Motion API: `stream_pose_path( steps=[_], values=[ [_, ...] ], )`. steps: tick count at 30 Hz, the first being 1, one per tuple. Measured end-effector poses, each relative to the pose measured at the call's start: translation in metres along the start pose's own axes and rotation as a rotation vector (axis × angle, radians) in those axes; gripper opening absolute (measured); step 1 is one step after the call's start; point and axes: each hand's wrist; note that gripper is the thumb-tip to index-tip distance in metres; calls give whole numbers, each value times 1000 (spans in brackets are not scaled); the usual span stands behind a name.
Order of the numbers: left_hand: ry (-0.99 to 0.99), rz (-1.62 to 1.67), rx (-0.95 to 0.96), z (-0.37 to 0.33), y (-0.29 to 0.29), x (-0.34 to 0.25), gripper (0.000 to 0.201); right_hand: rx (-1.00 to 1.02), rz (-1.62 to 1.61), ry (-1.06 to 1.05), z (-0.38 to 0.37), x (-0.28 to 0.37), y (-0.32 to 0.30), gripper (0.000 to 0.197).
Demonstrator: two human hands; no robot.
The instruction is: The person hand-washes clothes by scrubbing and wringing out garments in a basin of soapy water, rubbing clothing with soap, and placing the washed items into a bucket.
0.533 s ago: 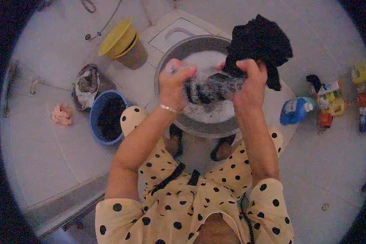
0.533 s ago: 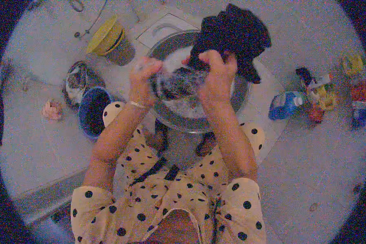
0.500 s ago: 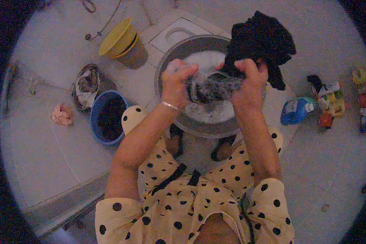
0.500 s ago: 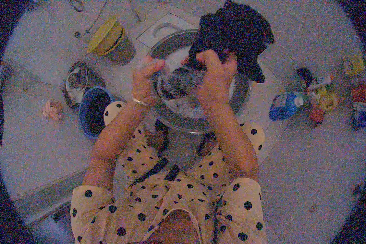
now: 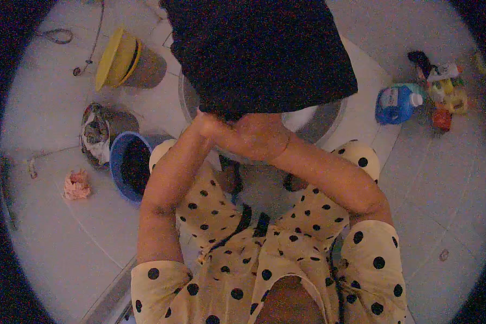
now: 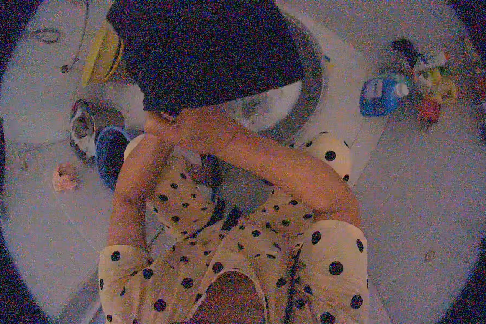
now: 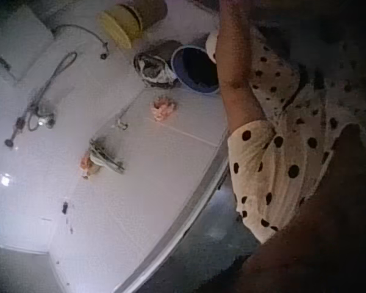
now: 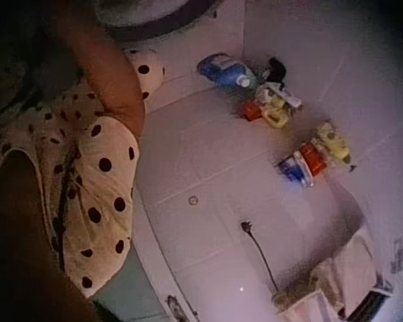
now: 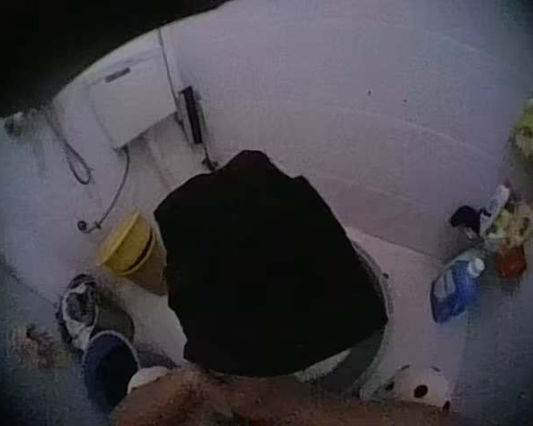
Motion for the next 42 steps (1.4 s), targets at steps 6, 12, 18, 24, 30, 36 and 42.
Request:
stream_pose_path(
  steps=[6, 12, 18, 24, 30, 36, 42],
  values=[
    [-34, -176, -82, 38, 19, -12, 22, -80, -246, 127, -21, 2, -2, 30],
    [-42, -351, -150, 77, 31, -13, 33, -131, -447, 371, -24, 0, 4, 40],
    [-55, -481, -207, 93, 40, 4, 44, -113, -526, 413, -10, 6, 16, 33],
    [-109, -679, -167, 105, 35, 17, 44, -116, -689, 543, 5, 8, 26, 40],
    [-171, -854, -120, 114, 26, 19, 44, -185, -610, 474, 12, 5, 34, 46],
    [-228, -973, -87, 120, 21, 22, 45, -97, -591, 619, 18, 8, 39, 54],
    [-288, -1034, -70, 127, 18, 20, 45, -215, -447, 433, 17, 8, 46, 39]
  ],
)
Point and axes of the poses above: each hand's wrist, its own z-axis away from the middle knuckle, its own y-axis out of the palm, x = y × z, and after that the axes turned 15 degrees about x, right-handed
